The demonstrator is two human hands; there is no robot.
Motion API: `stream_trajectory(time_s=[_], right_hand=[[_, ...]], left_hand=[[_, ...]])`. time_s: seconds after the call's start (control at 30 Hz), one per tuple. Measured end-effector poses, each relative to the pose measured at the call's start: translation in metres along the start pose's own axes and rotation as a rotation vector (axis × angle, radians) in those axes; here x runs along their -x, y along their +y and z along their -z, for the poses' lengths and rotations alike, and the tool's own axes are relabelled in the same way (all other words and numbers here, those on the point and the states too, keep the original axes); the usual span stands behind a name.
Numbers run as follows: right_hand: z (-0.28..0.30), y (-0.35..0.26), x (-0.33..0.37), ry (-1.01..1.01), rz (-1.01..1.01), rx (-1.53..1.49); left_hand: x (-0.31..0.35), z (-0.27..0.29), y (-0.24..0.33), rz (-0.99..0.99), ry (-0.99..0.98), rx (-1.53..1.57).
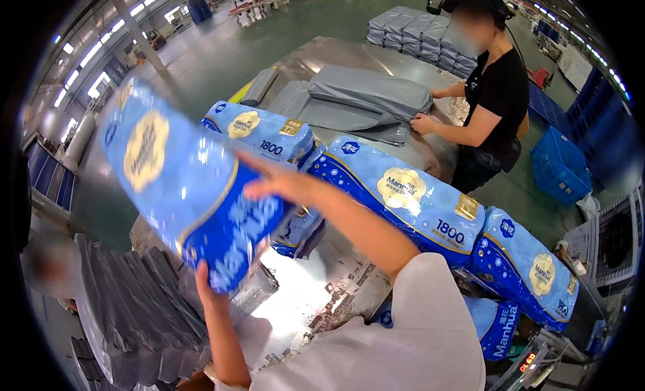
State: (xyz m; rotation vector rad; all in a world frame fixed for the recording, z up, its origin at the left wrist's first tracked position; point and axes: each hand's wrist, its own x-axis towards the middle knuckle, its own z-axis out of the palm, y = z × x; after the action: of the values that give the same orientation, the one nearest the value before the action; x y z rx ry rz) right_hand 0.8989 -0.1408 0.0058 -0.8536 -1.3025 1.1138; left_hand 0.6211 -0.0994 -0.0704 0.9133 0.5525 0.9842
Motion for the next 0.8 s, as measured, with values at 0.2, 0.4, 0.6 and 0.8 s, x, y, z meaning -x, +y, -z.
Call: stream_trajectory(time_s=[0.2,0.4,0.6,0.8], right_hand=[[0.132,-0.026,-0.092,0.236,-0.271,-0.226],[0.298,0.117,-0.123,0.298,-0.373,-0.269],[0.273,0.158,-0.107,0.541,-0.536,-0.38],[0.285,0.161,-0.115,0.512,-0.576,-0.333]], left_hand=[[-0.169,-0.103,0.0,-0.104,-0.114,-0.027],[-0.179,-0.119,-0.102,-0.015,-0.171,-0.472],[-0.054,0.034,-0.095,-0.038,-0.161,-0.682],[-0.085,0.314,-0.091,-0.086,0.294,-1.549]])
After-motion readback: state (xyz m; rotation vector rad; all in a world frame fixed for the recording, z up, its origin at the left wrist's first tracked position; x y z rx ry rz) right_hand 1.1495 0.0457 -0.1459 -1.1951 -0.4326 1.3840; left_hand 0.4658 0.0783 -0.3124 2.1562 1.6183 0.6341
